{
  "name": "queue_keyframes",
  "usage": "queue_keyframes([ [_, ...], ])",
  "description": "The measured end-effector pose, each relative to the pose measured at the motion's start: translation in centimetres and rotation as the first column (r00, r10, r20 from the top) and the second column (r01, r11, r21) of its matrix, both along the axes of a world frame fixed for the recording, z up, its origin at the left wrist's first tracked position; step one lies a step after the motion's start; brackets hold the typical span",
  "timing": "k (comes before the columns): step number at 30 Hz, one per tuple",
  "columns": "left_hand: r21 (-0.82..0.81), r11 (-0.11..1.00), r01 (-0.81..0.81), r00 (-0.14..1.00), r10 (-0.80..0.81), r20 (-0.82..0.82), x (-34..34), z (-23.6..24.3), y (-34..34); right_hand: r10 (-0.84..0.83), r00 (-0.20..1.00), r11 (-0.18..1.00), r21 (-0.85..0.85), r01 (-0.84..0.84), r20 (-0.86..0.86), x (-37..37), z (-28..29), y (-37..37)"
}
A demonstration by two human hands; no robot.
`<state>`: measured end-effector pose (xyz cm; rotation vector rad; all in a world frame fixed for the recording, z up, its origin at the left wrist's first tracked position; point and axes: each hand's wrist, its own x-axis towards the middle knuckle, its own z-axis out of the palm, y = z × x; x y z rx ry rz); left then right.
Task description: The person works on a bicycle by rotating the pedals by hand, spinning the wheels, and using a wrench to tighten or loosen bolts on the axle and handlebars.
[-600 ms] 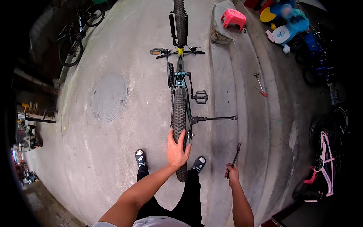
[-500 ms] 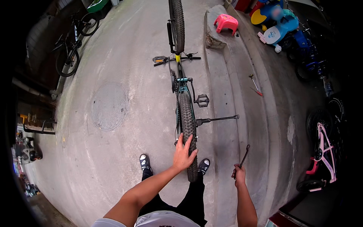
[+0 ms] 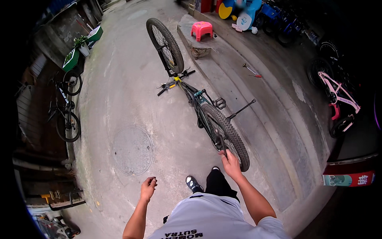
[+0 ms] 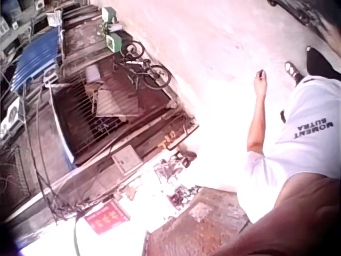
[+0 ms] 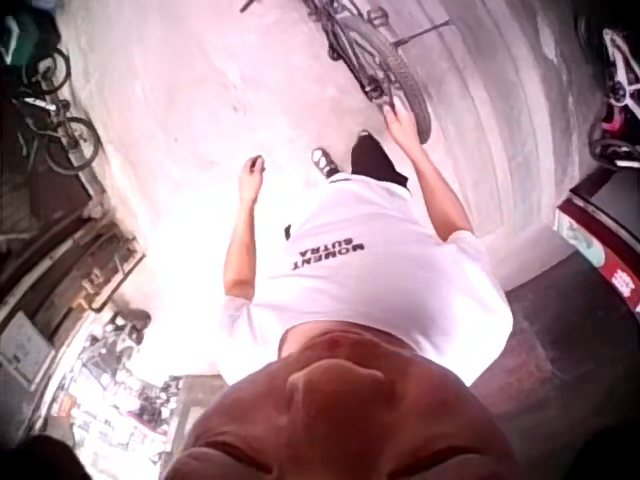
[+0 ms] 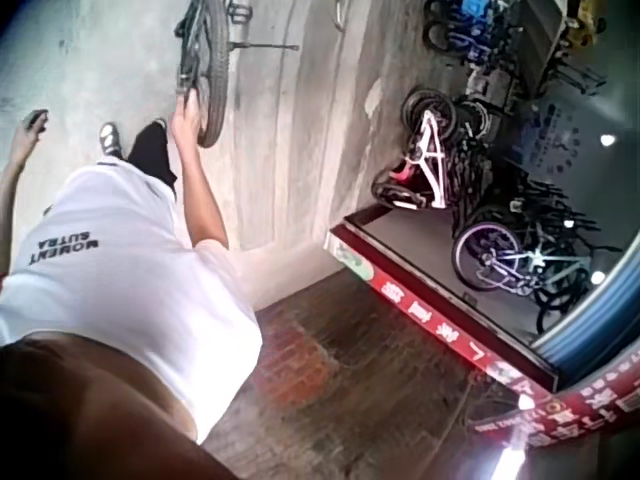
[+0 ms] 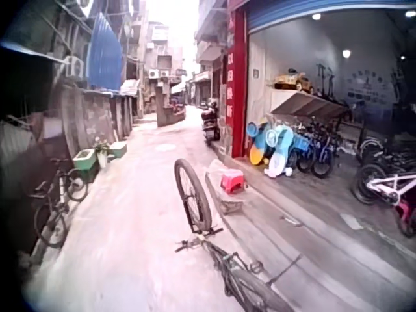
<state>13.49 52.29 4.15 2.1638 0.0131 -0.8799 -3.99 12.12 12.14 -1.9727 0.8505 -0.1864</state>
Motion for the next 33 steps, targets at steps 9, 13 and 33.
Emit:
queue_keyframes([
  [9, -0.670, 0.716, 0.195, 0.968, -0.249, 0.015, 11.2, 9.4, -18.1, 0.456, 0.880, 0.858, -0.328, -0.396, 0.130, 18.5, 1.5, 4.1],
  [13, -0.607, 0.791, 0.072, 0.996, -0.085, 0.008, 17.1, 11.4, -23.1, 0.461, 0.867, 0.875, -0.260, -0.408, 0.190, 26.6, 0.6, 4.3],
  [33, 0.152, 0.756, 0.636, 0.370, -0.472, 0.801, 53.9, 15.0, -35.1, 0.531, 0.830, 0.821, -0.139, -0.554, -0.173, 43.8, -6.1, -7.8],
])
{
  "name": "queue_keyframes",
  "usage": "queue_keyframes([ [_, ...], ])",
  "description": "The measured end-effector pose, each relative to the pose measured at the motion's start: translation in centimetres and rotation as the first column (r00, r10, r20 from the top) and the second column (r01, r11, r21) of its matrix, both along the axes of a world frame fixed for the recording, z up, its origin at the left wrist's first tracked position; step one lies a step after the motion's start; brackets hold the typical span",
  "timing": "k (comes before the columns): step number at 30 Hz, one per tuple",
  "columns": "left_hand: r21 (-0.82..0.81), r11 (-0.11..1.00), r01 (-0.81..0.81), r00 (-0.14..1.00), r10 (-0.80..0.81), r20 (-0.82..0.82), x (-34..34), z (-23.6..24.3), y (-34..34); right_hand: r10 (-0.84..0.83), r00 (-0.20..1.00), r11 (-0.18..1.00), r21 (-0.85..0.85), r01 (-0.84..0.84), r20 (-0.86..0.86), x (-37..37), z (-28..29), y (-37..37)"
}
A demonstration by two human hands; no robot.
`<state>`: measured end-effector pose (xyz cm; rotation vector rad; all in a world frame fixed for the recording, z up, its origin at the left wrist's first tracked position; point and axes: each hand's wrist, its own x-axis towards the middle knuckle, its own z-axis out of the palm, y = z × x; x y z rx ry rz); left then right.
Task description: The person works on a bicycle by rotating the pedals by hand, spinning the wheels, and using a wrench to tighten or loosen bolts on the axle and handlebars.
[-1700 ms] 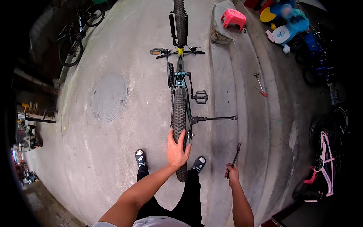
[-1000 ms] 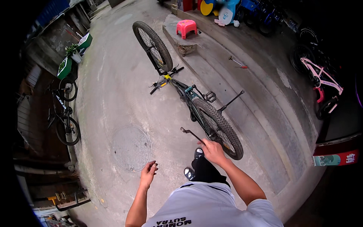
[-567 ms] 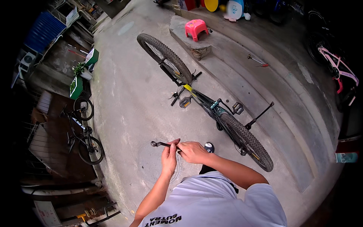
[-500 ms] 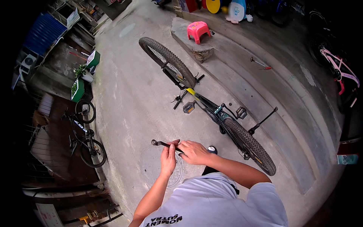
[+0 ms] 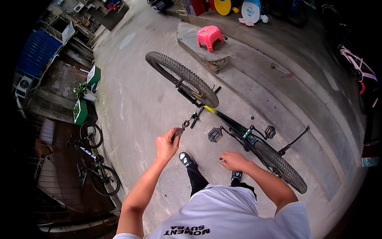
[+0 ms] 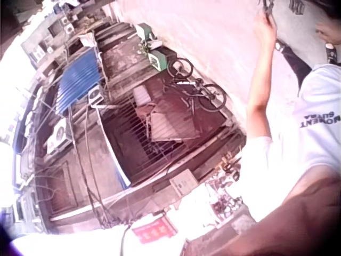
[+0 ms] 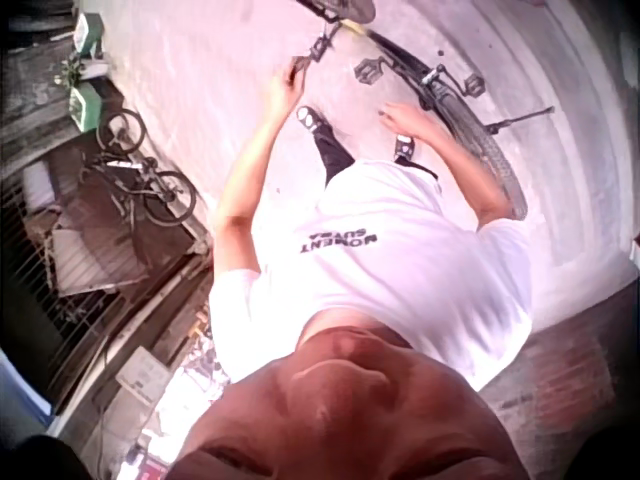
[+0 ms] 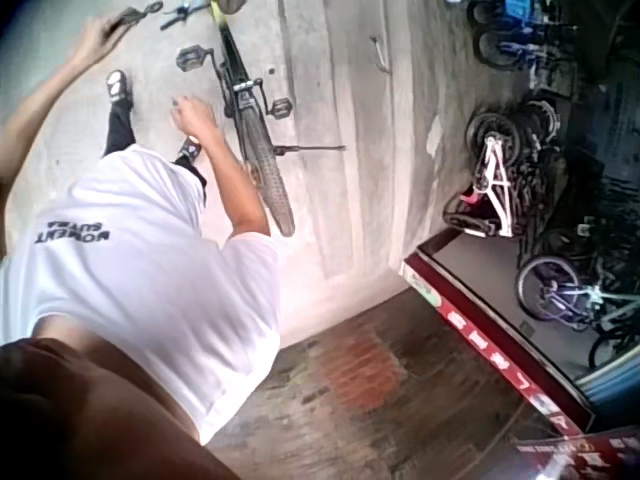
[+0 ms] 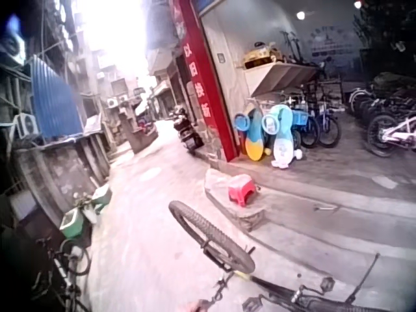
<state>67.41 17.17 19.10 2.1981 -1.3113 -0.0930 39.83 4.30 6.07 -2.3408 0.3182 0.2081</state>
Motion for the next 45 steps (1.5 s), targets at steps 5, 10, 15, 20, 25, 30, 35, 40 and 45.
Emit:
queue_keyframes([
  [5, 0.326, 0.871, 0.368, 0.803, -0.474, 0.361, 11.5, 2.3, -9.8, -0.503, 0.847, 0.842, 0.122, 0.525, -0.170, -1.0, -3.7, 0.7],
  [10, 0.293, 0.682, 0.670, 0.442, -0.683, 0.582, 21.6, 3.5, -21.8, -0.944, 0.017, -0.143, 0.454, 0.879, -0.330, -0.4, -9.0, 5.1],
  [15, 0.535, 0.484, 0.692, 0.152, -0.823, 0.547, 26.3, 2.8, -26.8, -0.789, -0.270, -0.584, 0.538, 0.608, -0.552, 4.0, -8.3, 8.6],
  [20, 0.382, 0.477, 0.792, 0.156, -0.762, 0.628, 26.2, 1.3, -27.5, -0.773, -0.279, -0.603, 0.523, 0.603, -0.570, 6.9, -11.5, 7.6],
  [25, 0.190, 0.635, 0.749, 0.429, -0.683, 0.591, 25.9, -0.3, -27.4, -0.748, -0.119, -0.571, 0.542, 0.617, -0.653, 12.0, -13.9, 2.6],
  [30, 0.099, 0.692, 0.715, 0.524, -0.625, 0.579, 23.8, -1.2, -28.0, -0.761, -0.209, -0.626, 0.610, 0.486, -0.614, 15.6, -18.8, 2.2],
  [35, 0.142, 0.741, 0.656, 0.516, -0.577, 0.633, 25.0, -0.8, -28.3, -0.835, -0.141, -0.497, 0.617, 0.610, -0.532, 13.8, -16.7, 2.8],
  [40, 0.237, 0.772, 0.590, 0.522, -0.589, 0.617, 26.7, -1.8, -28.3, -0.870, -0.199, -0.459, 0.597, 0.658, -0.451, 11.6, -13.3, 3.9],
  [45, 0.274, 0.764, 0.584, 0.472, -0.594, 0.651, 29.4, -2.9, -29.4, -0.870, -0.260, -0.479, 0.588, 0.652, -0.420, 4.8, -9.7, 5.7],
])
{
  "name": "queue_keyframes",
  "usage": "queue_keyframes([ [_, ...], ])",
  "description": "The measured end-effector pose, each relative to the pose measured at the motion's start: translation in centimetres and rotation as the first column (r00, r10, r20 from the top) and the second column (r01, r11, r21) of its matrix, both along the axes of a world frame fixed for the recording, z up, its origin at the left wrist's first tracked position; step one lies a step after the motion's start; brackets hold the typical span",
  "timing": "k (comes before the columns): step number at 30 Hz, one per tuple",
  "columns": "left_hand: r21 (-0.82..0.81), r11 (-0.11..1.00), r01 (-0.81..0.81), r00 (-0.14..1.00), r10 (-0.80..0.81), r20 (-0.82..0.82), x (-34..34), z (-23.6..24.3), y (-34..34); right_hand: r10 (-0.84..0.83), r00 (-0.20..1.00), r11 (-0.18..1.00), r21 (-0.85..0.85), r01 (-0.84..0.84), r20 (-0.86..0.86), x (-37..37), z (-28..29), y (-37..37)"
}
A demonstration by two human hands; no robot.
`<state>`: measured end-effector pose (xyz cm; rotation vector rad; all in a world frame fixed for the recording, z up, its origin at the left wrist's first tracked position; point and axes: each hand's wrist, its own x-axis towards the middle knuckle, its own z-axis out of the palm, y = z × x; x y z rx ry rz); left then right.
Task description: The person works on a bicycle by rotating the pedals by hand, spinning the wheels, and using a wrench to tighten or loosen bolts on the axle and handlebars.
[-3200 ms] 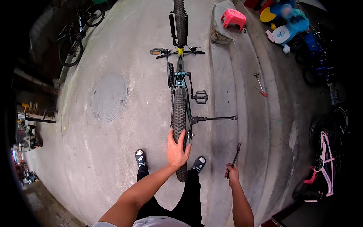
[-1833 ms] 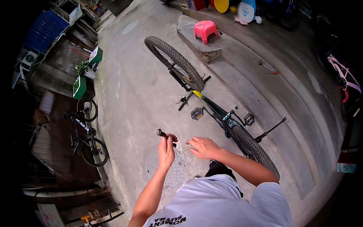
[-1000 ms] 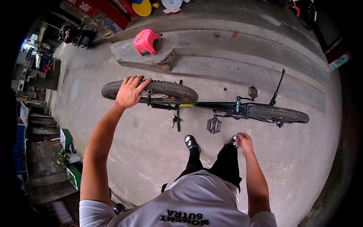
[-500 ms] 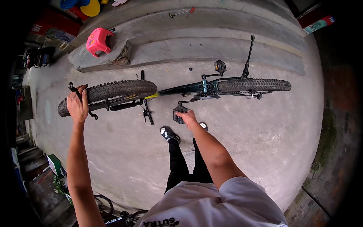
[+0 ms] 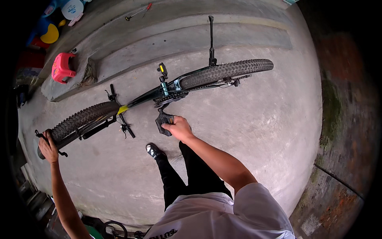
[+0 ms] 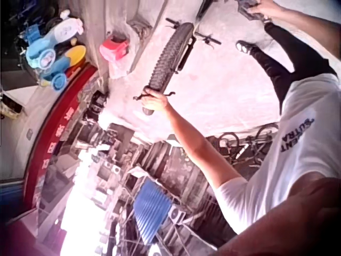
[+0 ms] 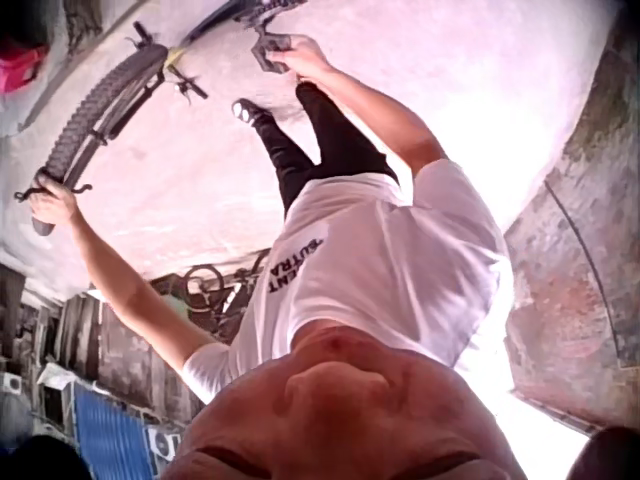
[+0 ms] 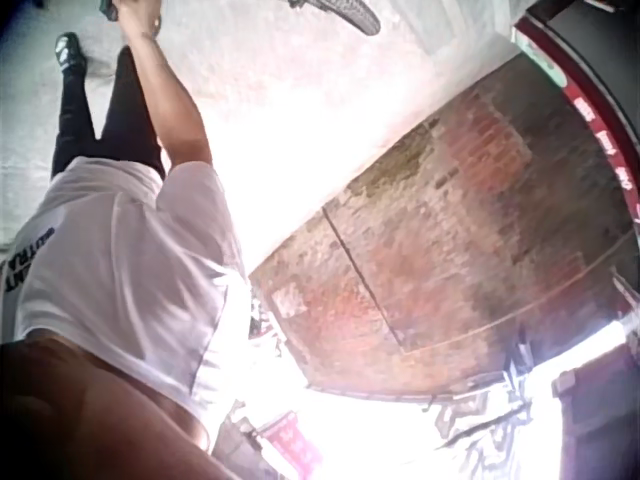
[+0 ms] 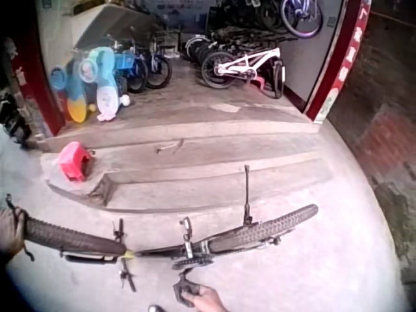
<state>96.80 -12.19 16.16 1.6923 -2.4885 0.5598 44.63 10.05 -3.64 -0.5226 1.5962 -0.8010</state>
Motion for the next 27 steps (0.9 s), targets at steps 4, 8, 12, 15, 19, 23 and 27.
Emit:
queue_keyframes([
  [4, 0.044, 0.999, 0.006, 1.000, -0.007, 0.022, 2.1, -0.3, 0.1, 0.111, 0.912, 0.994, 0.031, -0.107, -0.395, -7.2, 0.5, 1.5],
  [8, 0.104, 0.995, -0.011, 0.999, 0.016, -0.039, 5.8, 1.0, 0.6, 0.032, 0.815, 0.999, 0.037, -0.013, -0.579, -12.8, -7.8, 3.5],
  [12, 0.176, 0.980, -0.093, 0.969, 0.130, -0.212, 5.0, 1.8, 1.3, 0.091, 0.757, 0.981, 0.190, 0.044, -0.646, -11.7, -21.9, 1.4],
  [15, 0.076, 0.997, -0.033, 0.962, 0.052, -0.266, 7.0, 2.0, 0.4, 0.046, 0.678, 0.984, 0.148, 0.094, -0.733, -3.3, -28.9, -0.9],
  [19, 0.078, 0.997, 0.020, 0.963, 0.002, -0.270, 4.9, -0.8, -1.7, 0.113, 0.922, 0.978, 0.207, -0.037, -0.369, 6.5, -29.5, -2.2],
  [23, 0.062, 0.998, -0.003, 0.995, 0.009, -0.100, 6.6, -1.1, -2.0, -0.036, 0.985, 0.998, -0.041, 0.044, 0.170, 14.1, -20.2, -2.6],
  [27, 0.031, 1.000, -0.002, 1.000, 0.002, 0.007, 11.6, 0.6, -1.0, 0.019, 0.968, 0.995, -0.104, 0.008, 0.252, 6.9, -3.2, -0.6],
])
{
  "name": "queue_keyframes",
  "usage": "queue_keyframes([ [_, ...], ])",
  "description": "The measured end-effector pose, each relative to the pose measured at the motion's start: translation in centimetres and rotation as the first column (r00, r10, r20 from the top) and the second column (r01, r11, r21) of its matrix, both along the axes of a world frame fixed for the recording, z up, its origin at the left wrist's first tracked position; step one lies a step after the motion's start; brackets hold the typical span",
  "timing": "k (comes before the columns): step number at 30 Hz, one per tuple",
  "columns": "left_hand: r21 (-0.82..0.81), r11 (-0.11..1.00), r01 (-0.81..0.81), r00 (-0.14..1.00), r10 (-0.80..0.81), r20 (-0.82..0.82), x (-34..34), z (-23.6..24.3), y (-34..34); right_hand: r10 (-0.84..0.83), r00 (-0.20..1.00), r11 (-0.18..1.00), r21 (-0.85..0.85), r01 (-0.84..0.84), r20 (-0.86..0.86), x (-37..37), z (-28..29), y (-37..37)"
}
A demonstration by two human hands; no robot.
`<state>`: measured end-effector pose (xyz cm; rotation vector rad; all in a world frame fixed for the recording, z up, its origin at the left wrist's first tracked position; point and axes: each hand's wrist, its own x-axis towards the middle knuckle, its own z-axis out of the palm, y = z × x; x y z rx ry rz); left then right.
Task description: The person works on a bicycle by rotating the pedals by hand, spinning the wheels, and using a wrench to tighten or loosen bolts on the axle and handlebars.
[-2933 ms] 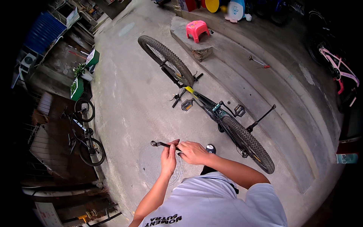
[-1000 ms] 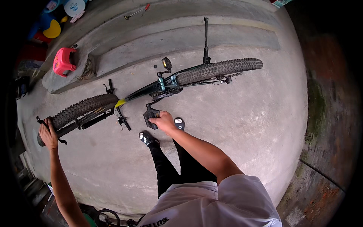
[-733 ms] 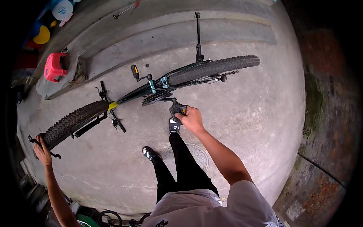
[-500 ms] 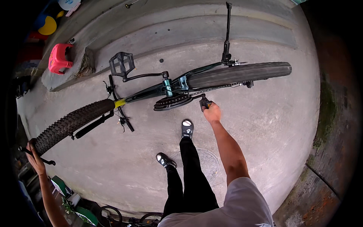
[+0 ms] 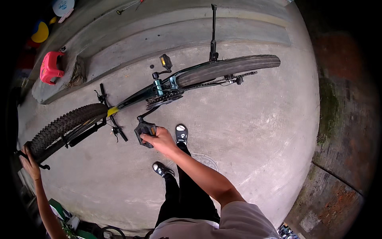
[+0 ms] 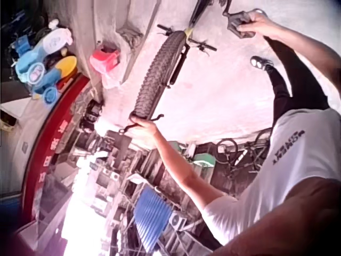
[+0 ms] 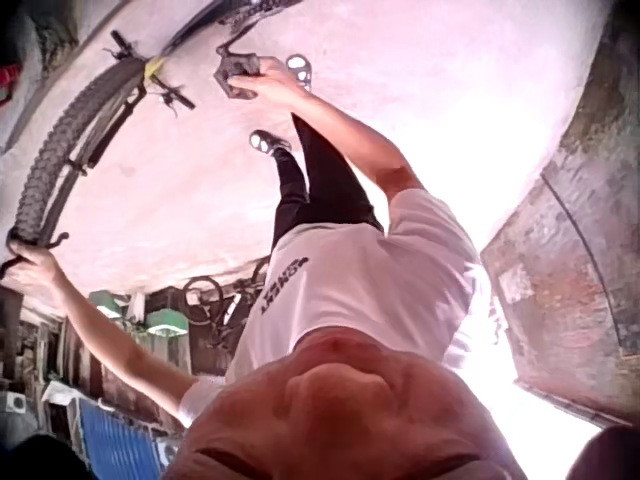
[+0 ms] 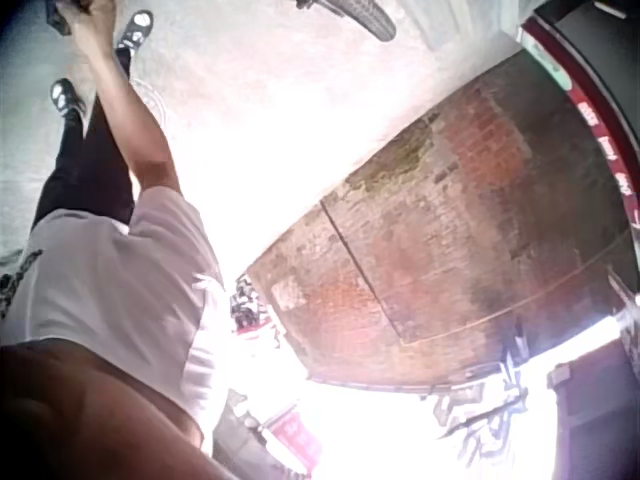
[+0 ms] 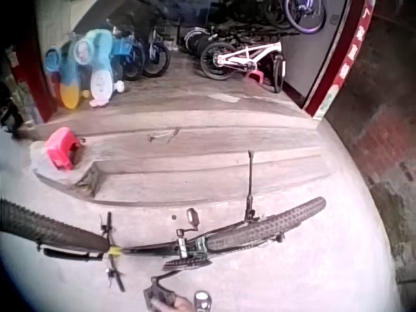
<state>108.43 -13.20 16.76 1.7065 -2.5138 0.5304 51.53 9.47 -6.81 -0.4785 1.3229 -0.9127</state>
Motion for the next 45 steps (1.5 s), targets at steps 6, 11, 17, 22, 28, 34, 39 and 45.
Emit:
queue_keyframes([
  [6, 0.159, 0.986, 0.049, 0.960, -0.002, -0.281, 0.1, 0.0, 0.8, -0.036, 0.707, 0.997, 0.024, 0.075, -0.707, -20.7, -6.1, 4.4],
  [11, 0.061, 0.995, 0.081, 0.977, -0.067, -0.203, 1.4, 1.0, 0.4, 0.158, 0.614, 0.936, 0.315, 0.156, -0.773, -9.3, -23.5, -0.9],
  [17, 0.068, 0.997, 0.019, 0.994, -0.012, -0.113, -4.1, 1.4, 0.9, 0.105, 0.994, 0.988, 0.117, -0.104, 0.003, 8.5, -12.1, -0.8],
  [22, 0.131, 0.991, -0.021, 0.971, 0.052, -0.233, -3.7, 2.2, 2.0, -0.020, 0.949, 0.999, 0.035, 0.033, -0.316, -15.6, 0.1, 3.0],
  [28, -0.006, 0.996, 0.089, 0.958, -0.087, -0.275, -5.9, -2.9, -1.5, 0.084, 0.667, 0.971, 0.210, 0.111, -0.741, -10.1, -29.8, 0.2],
  [34, 0.122, 0.993, -0.007, 0.990, 0.025, -0.140, -4.3, 1.9, 2.6, 0.126, 0.990, 0.992, 0.003, -0.127, 0.060, -4.3, 0.4, 1.6],
  [39, 0.042, 0.998, 0.043, 0.966, -0.031, -0.258, -0.8, 1.2, 0.9, 0.067, 0.765, 0.992, 0.123, 0.016, -0.641, -19.0, -22.4, 1.5],
  [45, 0.104, 0.994, 0.045, 0.999, -0.046, 0.006, 4.4, 1.7, 4.1, 0.101, 0.993, 0.995, -0.016, -0.100, 0.068, 1.1, -7.7, 1.2],
])
